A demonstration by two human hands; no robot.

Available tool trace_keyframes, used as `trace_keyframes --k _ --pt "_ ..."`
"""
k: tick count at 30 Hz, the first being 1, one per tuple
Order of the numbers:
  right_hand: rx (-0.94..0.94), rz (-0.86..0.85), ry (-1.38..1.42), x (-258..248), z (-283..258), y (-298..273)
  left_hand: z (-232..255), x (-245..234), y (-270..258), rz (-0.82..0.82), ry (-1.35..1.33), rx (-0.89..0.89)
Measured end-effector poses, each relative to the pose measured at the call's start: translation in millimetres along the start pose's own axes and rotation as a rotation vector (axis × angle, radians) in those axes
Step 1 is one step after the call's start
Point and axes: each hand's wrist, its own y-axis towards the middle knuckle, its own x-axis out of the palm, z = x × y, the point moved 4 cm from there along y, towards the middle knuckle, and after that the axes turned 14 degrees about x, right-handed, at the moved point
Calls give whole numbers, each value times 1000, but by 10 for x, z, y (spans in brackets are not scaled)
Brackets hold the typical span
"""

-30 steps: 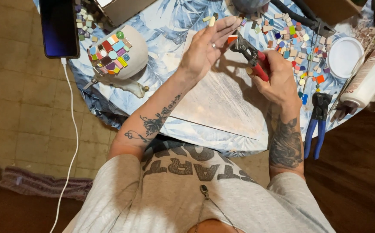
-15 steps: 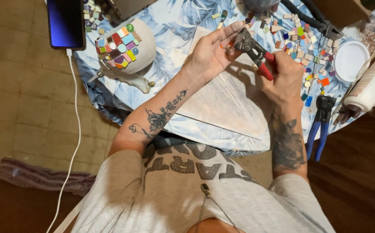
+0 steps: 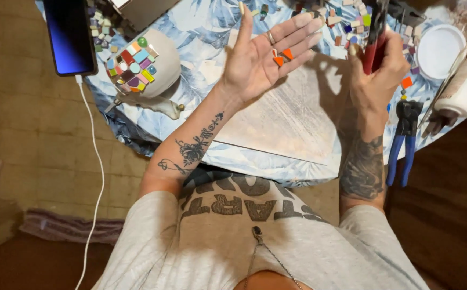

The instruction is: Applying small colorful mosaic tiles to a ceramic mug using liquid glue.

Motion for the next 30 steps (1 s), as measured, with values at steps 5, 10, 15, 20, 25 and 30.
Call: trace_keyframes --k 5,10,15,20,25,30 --pt "51 85 86 -167 -36 44 20 62 -17 -237 33 7" --pt "43 65 151 -303 -129 28 -140 -158 58 -198 -49 -25" --pt "221 150 -626 -436 362 -84 -141 100 30 278 41 -227" --pt "388 153 -882 -492 591 -287 -142 346 3 308 10 -276" --pt "467 93 -818 -410 663 -368 -145 405 -51 303 -47 -282" --pt "101 244 -585 -345 173 -353 -139 363 -122 297 -37 -250"
